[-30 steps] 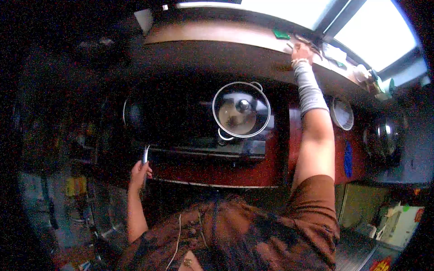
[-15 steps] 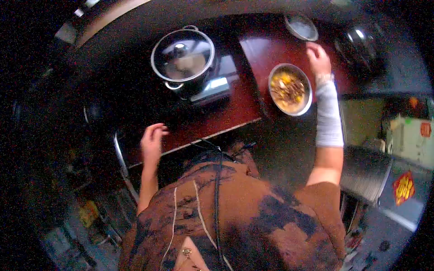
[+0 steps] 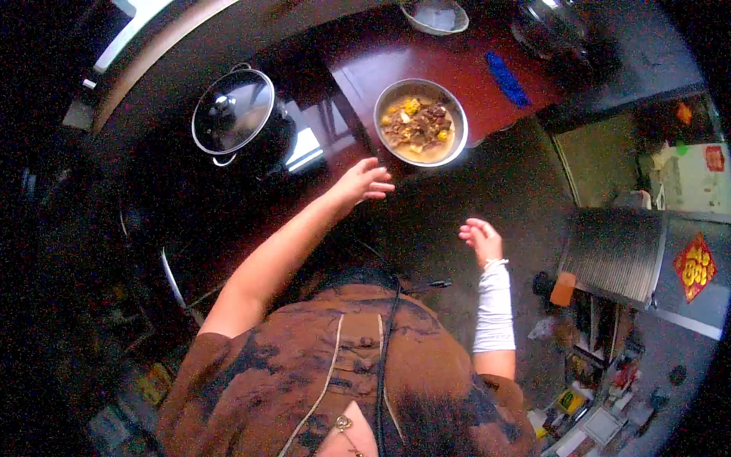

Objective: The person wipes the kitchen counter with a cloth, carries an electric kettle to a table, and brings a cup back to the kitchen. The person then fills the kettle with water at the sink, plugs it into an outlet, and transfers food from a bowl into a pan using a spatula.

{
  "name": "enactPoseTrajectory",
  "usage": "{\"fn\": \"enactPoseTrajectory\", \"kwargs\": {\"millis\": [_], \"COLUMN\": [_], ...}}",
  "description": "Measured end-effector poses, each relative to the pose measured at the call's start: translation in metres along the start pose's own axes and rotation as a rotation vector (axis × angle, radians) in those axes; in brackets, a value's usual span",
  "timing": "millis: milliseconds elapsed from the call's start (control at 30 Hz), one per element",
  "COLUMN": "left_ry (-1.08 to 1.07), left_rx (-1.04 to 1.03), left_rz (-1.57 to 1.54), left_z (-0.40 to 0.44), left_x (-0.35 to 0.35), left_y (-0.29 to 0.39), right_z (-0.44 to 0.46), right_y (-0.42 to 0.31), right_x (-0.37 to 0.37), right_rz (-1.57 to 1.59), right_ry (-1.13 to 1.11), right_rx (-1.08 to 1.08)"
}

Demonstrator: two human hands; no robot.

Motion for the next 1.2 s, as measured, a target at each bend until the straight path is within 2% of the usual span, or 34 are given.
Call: {"fn": "enactPoseTrajectory", "kwargs": {"millis": [67,167,233,367,467,700,933,1067,1200], "left_ry": [0.065,0.09,0.092,0.247,0.342,0.387,0.502,0.564,0.551], "left_rx": [0.103,0.108,0.099,0.094,0.108,0.105,0.131,0.173,0.157], "left_rz": [-0.163,-0.317,-0.388,-0.238,-0.252,-0.237,-0.175,-0.195,-0.156], "left_z": [0.03,0.064,0.08,0.087,0.081,0.068,0.064,0.059,0.058], "left_x": [-0.016,-0.029,-0.034,-0.041,-0.043,-0.045,-0.06,-0.068,-0.07], "left_y": [-0.001,-0.004,-0.008,-0.004,-0.004,0.018,0.033,0.034,0.033], "right_z": [0.008,0.012,0.02,0.033,0.043,0.141,0.254,0.251,0.238], "right_y": [0.013,0.015,0.028,0.055,0.057,0.016,-0.062,-0.093,-0.09], "right_x": [0.001,0.007,0.026,0.055,0.066,0.085,0.134,0.161,0.182], "right_rz": [-0.04,-0.085,-0.068,-0.061,-0.083,-0.09,-0.165,-0.167,-0.058], "right_ry": [-0.078,-0.178,-0.152,-0.089,-0.096,-0.167,-0.245,-0.222,-0.266], "right_rx": [0.024,-0.016,-0.053,-0.119,-0.144,-0.1,-0.045,-0.032,-0.035]}}
Point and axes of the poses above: each hand's wrist, its own z-axis towards the middle knuckle, its own x-axis out of the back of the hand, y = z × x, the point moved 4 cm from there along z, towards the middle knuckle, and after that the axes turned 5 degrees about y, right-handed, at the moved point
